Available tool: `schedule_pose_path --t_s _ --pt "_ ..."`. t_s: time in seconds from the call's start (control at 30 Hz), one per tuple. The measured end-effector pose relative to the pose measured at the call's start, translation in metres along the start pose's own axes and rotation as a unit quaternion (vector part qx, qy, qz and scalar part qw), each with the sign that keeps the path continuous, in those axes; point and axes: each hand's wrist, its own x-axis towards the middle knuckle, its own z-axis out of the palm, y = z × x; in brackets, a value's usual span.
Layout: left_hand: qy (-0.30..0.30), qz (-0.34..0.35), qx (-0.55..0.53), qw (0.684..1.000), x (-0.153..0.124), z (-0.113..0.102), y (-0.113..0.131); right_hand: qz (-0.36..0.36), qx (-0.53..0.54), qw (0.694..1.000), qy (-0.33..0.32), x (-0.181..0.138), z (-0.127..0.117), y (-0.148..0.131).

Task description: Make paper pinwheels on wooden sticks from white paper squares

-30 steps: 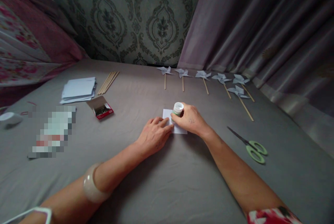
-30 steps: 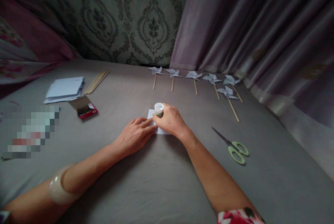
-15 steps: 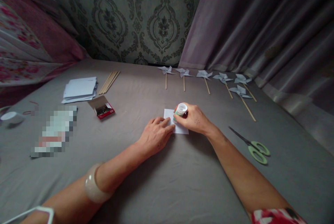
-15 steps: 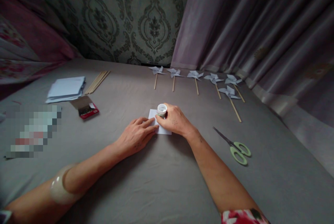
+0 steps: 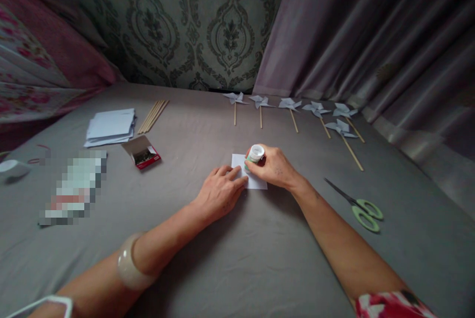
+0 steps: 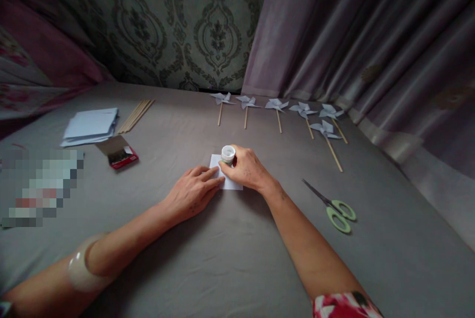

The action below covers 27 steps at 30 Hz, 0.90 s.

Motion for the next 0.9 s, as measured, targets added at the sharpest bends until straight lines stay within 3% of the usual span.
schedule_pose_path --t_s 0.9 --pt "-0.007 -0.009 0.009 1.000 0.0022 -0.0041 0.0025 -0.011 0.028 0.999 -0.030 0.0044 -0.0015 0.0064"
